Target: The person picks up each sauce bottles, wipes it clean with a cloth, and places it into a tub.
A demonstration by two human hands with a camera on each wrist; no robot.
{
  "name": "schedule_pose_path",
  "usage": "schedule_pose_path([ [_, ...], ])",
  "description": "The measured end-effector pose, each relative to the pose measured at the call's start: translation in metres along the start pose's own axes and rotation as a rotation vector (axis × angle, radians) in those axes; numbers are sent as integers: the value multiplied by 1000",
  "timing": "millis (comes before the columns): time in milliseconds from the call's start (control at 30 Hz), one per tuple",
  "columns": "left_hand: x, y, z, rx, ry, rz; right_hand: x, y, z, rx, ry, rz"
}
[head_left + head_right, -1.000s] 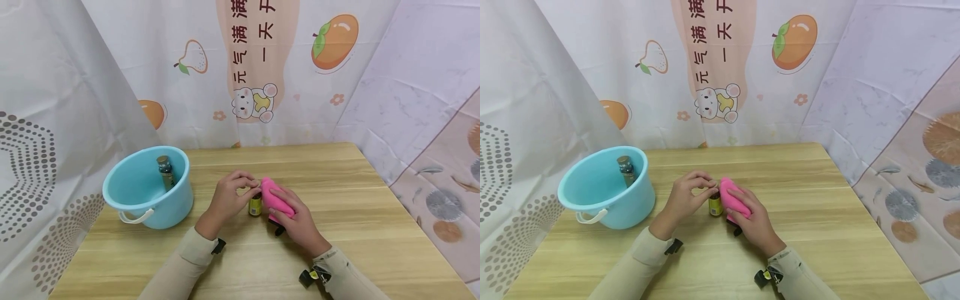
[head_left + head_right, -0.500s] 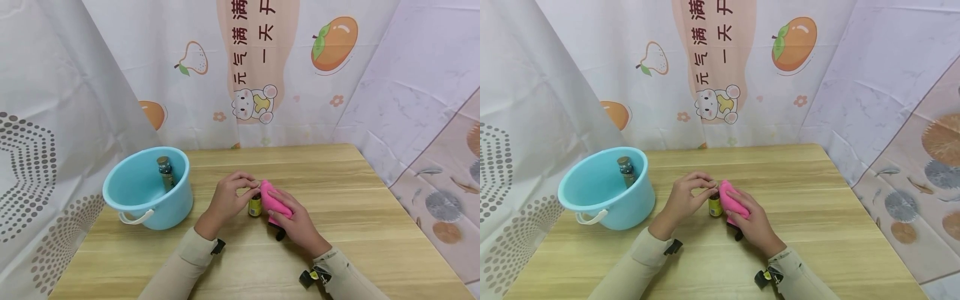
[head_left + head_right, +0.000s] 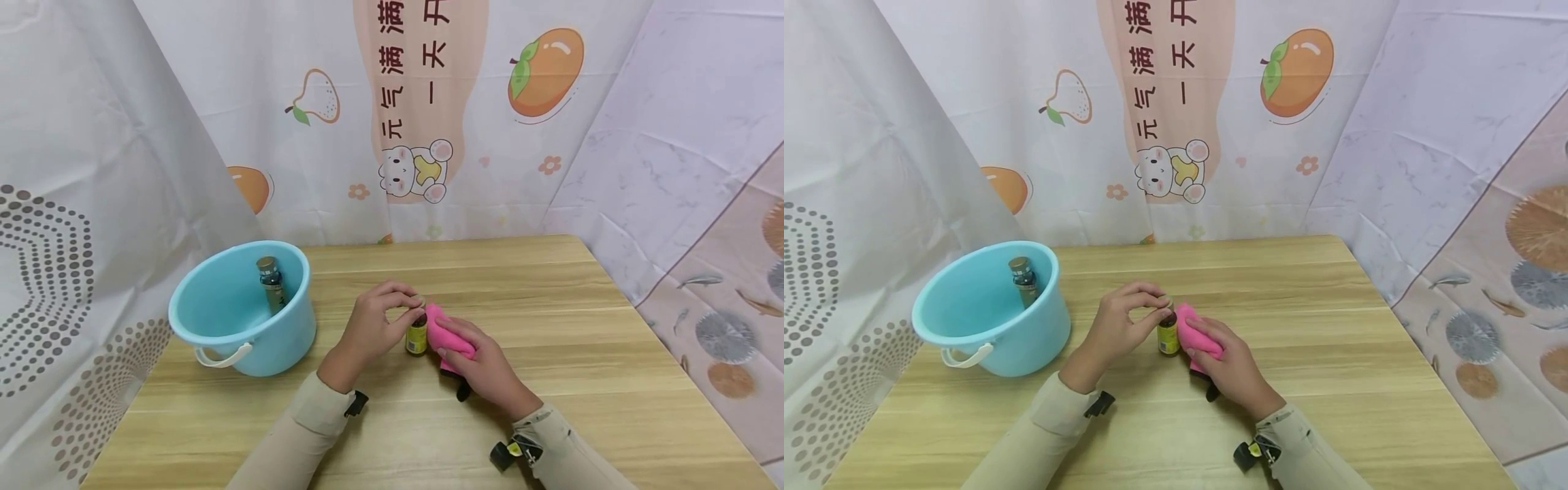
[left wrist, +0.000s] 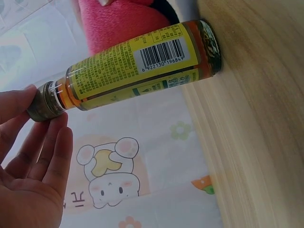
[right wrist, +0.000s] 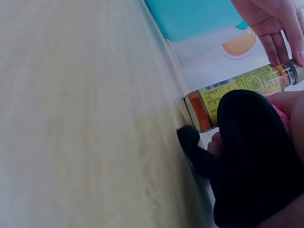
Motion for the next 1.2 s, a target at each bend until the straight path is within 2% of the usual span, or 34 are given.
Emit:
schedule_pose_path([
  [200,0,1,1,5,-3,-4,0,1,1,41,-17,-32],
  [467,-1,2,3,18,2,-4,0,1,3,63,-25,-33],
  [767,3,0,-2,-22,7,30,0,0,1,64,-53,-44],
  [1033,3,-1,1,-18,38,48,0,-1,1,58,-83,-44],
  [1200,2,0,3,-10,40,44,0,-1,2,44,-62,-21],
])
Point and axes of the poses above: each hand's wrist, its own y-axis towards the middle knuckle, its own x-axis out of the palm, z = x × y, the point moved 1 cm from there along y, towards the middle knuckle, and after that the axes turned 9 degrees about -x, right-handed, at the moved point
